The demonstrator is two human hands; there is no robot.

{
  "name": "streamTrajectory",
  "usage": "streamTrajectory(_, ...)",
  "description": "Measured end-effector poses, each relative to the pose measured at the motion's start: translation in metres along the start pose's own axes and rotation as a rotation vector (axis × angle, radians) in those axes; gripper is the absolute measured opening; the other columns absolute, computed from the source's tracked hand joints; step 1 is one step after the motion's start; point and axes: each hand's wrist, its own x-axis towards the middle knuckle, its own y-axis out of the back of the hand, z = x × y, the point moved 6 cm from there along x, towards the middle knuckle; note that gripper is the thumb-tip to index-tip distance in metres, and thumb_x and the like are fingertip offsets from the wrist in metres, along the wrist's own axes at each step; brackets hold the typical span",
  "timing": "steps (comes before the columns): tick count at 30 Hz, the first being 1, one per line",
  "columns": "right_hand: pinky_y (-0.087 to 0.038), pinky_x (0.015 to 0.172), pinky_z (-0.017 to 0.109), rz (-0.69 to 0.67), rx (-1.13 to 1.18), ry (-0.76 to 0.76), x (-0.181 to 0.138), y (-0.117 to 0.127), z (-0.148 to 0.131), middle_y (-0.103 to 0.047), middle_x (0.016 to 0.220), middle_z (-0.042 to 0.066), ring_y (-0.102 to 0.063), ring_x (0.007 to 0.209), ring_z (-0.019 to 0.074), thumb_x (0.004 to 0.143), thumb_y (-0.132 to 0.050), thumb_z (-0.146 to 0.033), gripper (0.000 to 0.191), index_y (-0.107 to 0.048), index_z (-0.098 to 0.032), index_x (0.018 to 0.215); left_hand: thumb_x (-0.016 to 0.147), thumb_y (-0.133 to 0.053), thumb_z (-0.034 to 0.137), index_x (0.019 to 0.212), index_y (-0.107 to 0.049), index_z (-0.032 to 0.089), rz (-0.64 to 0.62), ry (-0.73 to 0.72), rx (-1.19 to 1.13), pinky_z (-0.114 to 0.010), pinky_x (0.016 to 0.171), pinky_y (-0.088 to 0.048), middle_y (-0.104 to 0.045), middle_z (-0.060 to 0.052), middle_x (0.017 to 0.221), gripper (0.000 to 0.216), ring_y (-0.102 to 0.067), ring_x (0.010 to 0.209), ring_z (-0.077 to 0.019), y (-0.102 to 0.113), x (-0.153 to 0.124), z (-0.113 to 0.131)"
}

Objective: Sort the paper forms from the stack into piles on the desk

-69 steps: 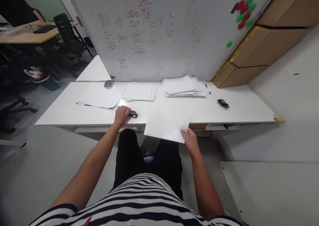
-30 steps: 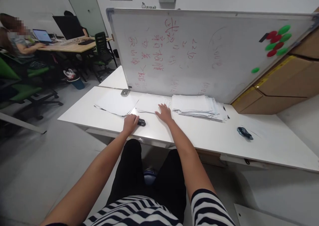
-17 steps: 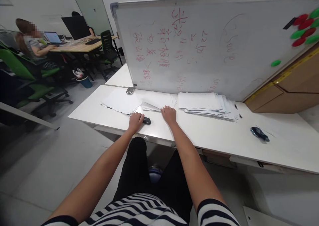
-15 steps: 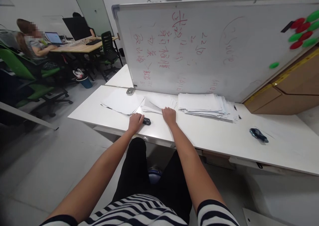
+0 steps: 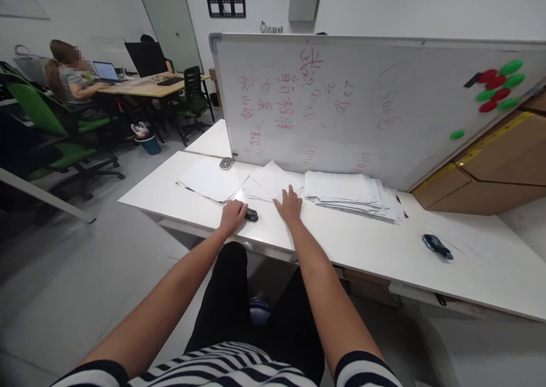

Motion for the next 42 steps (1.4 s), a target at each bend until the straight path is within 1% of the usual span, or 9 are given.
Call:
streamTrajectory(3, -0.024, 0.105, 0.051, -0.089, 0.054, -0.025, 0.002, -0.008, 0.005, -0.039, 0.147, 0.011, -0.031, 0.135, 0.0301, 0.093, -0.038, -0.051, 0.051, -0.049, -0.020, 0.132, 0.096, -0.032, 0.042, 0.079, -0.056, 0.020, 0.001, 0.009, -0.003, -0.034, 0.076, -0.033, -0.060, -0.006, 0.086, 0.036, -0.050, 0.088, -0.0212, -0.001, 0.000, -0.001)
streamTrajectory(6, -0.020, 0.108, 0.050, -0.143, 0.117, -0.058, 0.003, -0.014, 0.010, -0.040, 0.147, 0.008, -0.029, 0.137, 0.0268, 0.094, -0.035, -0.051, 0.049, -0.049, -0.023, 0.132, 0.096, -0.033, 0.042, 0.080, -0.057, 0.020, -0.005, 0.014, -0.006, -0.035, 0.077, -0.033, -0.060, -0.006, 0.087, 0.036, -0.050, 0.088, -0.0212, -0.002, 0.000, -0.001)
streamTrajectory(13, -0.018, 0.109, 0.049, -0.120, 0.219, -0.100, 0.005, -0.017, 0.015, -0.043, 0.146, 0.005, -0.031, 0.137, 0.0251, 0.094, -0.038, -0.048, 0.043, -0.054, -0.026, 0.128, 0.096, -0.030, 0.041, 0.079, -0.056, 0.020, 0.000, 0.002, 0.000, -0.034, 0.075, -0.033, -0.059, -0.007, 0.085, 0.038, -0.050, 0.088, -0.0215, 0.000, 0.001, 0.000)
streamTrajectory(20, -0.012, 0.111, 0.049, -0.108, 0.365, -0.219, 0.009, -0.021, 0.023, -0.047, 0.143, 0.001, -0.033, 0.136, 0.0216, 0.094, -0.039, -0.044, 0.037, -0.058, -0.030, 0.122, 0.096, -0.030, 0.041, 0.081, -0.057, 0.020, -0.009, -0.001, 0.017, -0.034, 0.074, -0.033, -0.059, -0.007, 0.086, 0.037, -0.050, 0.088, -0.0218, -0.001, 0.002, 0.001)
streamTrajectory(27, -0.008, 0.110, 0.051, -0.082, 0.399, -0.230, 0.009, -0.020, 0.022, -0.051, 0.139, 0.004, -0.035, 0.134, 0.0231, 0.094, -0.037, -0.041, 0.036, -0.062, -0.027, 0.117, 0.096, -0.030, 0.042, 0.080, -0.057, 0.020, -0.010, -0.006, 0.028, -0.034, 0.074, -0.032, -0.059, -0.007, 0.086, 0.038, -0.050, 0.088, -0.0220, -0.003, 0.004, 0.000)
streamTrajectory(31, -0.008, 0.110, 0.050, -0.081, 0.398, -0.257, 0.010, -0.018, 0.022, -0.055, 0.135, 0.002, -0.037, 0.133, 0.0228, 0.095, -0.037, -0.039, 0.034, -0.065, -0.028, 0.111, 0.096, -0.030, 0.042, 0.081, -0.057, 0.020, -0.027, 0.005, 0.035, -0.035, 0.074, -0.033, -0.060, -0.006, 0.085, 0.038, -0.050, 0.088, -0.0220, -0.003, 0.004, 0.000)
streamTrajectory(33, -0.008, 0.110, 0.049, -0.066, 0.385, -0.259, 0.010, -0.016, 0.021, -0.058, 0.130, 0.002, -0.040, 0.130, 0.0226, 0.095, -0.036, -0.038, 0.034, -0.066, -0.028, 0.107, 0.096, -0.029, 0.043, 0.081, -0.057, 0.020, -0.027, 0.002, 0.034, -0.035, 0.074, -0.033, -0.060, -0.006, 0.085, 0.039, -0.050, 0.088, -0.0221, -0.003, 0.004, 0.001)
streamTrajectory(37, -0.009, 0.111, 0.046, 0.028, 0.351, -0.245, 0.006, -0.007, 0.020, -0.065, 0.118, 0.006, -0.046, 0.122, 0.0226, 0.096, -0.033, -0.037, 0.038, -0.067, -0.023, 0.106, 0.096, -0.030, 0.043, 0.082, -0.058, 0.020, -0.032, 0.011, 0.030, -0.035, 0.076, -0.033, -0.060, -0.007, 0.087, 0.039, -0.050, 0.090, -0.0227, -0.004, 0.005, 0.000)
streamTrajectory(42, -0.017, 0.109, 0.043, 0.143, 0.329, -0.248, 0.000, 0.010, 0.020, -0.066, 0.116, 0.008, -0.050, 0.117, 0.0214, 0.097, -0.029, -0.036, 0.042, -0.065, -0.020, 0.110, 0.095, -0.030, 0.044, 0.082, -0.059, 0.020, -0.040, 0.032, 0.002, -0.036, 0.076, -0.033, -0.060, -0.009, 0.086, 0.039, -0.051, 0.090, -0.0234, -0.005, 0.006, -0.001)
